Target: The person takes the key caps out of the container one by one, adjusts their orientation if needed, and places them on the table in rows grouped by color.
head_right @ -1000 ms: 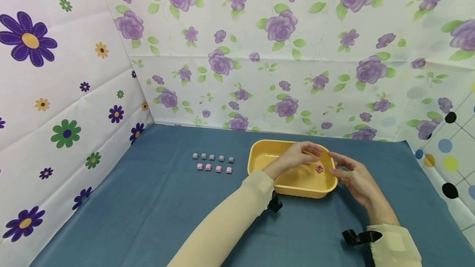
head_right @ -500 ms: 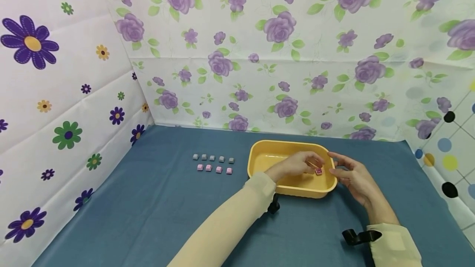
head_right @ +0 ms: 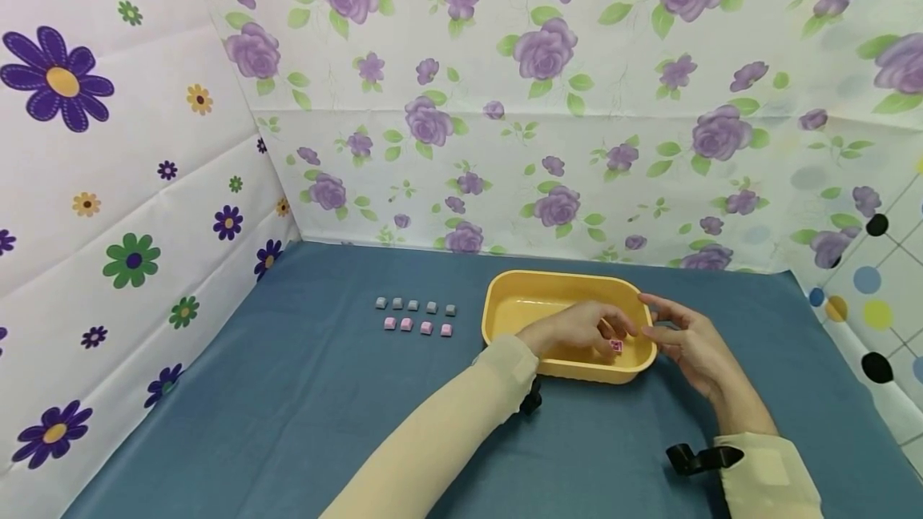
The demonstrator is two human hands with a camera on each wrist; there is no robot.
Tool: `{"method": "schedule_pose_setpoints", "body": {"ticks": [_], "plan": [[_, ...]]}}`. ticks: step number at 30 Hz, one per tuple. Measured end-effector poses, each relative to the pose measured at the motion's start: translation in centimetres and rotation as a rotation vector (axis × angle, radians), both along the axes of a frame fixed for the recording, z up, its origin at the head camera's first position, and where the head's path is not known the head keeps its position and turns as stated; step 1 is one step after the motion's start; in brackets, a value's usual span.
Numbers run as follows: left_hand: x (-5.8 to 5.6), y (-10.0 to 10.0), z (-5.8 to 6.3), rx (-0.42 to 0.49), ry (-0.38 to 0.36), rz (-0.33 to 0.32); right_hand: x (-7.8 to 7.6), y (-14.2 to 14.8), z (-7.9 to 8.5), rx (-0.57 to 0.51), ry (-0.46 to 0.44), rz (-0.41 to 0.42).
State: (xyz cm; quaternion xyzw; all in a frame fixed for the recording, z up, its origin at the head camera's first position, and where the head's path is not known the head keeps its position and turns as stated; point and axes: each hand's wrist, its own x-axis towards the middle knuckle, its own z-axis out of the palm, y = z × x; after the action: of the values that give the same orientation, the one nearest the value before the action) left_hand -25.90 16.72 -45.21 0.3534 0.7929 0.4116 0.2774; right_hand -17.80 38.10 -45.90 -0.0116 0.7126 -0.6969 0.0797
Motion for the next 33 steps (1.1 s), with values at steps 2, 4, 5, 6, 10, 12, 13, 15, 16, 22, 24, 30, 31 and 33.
{"method": "schedule_pose_setpoints", "body": {"ticks": [2,4,5,6,10,12,13,15,16,22,24,30,31,33], "plan": [[0.1,0.0,0.0,-0.023,0.005,0.0,0.0,0.0,0.0,0.009,0.001,0.0],[0.2,0.0,0.1,-0.031,0.0,0.007,0.0,-0.1,0.0,0.021,0.008,0.002],[0.3,0.0,0.1,-0.035,-0.004,0.013,0.0,-0.1,0.0,0.026,0.01,0.002],[0.3,0.0,0.1,-0.036,-0.006,0.016,0.0,-0.1,0.0,0.028,0.014,0.004],[0.4,0.1,0.2,-0.048,0.006,0.018,0.1,-0.1,0.1,0.019,0.021,0.008],[0.4,0.1,0.2,-0.048,0.01,0.017,0.1,0.0,0.0,0.017,0.026,0.013],[0.4,0.1,0.2,-0.046,0.015,0.016,0.1,0.0,0.1,0.019,0.028,0.014],[0.3,0.0,0.3,-0.027,0.022,0.021,0.1,0.0,0.0,0.018,0.028,0.015],[0.3,-0.1,0.3,-0.01,0.026,0.029,0.1,-0.1,0.0,0.02,0.027,0.015],[-0.1,-0.8,0.9,0.13,0.035,0.117,0.1,-0.1,-0.1,0.034,0.015,0.015],[-0.2,-1.1,1.2,0.17,0.041,0.128,0.1,-0.1,-0.1,0.038,0.011,0.014],[-0.6,-2.7,2.0,0.234,0.005,0.141,0.1,-0.1,0.0,0.032,-0.002,0.009],[-0.7,-3.0,2.1,0.24,-0.002,0.145,0.1,-0.1,0.1,0.027,-0.003,0.008],[-0.8,-3.7,2.2,0.248,-0.014,0.151,0.1,-0.1,0.1,0.019,-0.004,0.006]]}}
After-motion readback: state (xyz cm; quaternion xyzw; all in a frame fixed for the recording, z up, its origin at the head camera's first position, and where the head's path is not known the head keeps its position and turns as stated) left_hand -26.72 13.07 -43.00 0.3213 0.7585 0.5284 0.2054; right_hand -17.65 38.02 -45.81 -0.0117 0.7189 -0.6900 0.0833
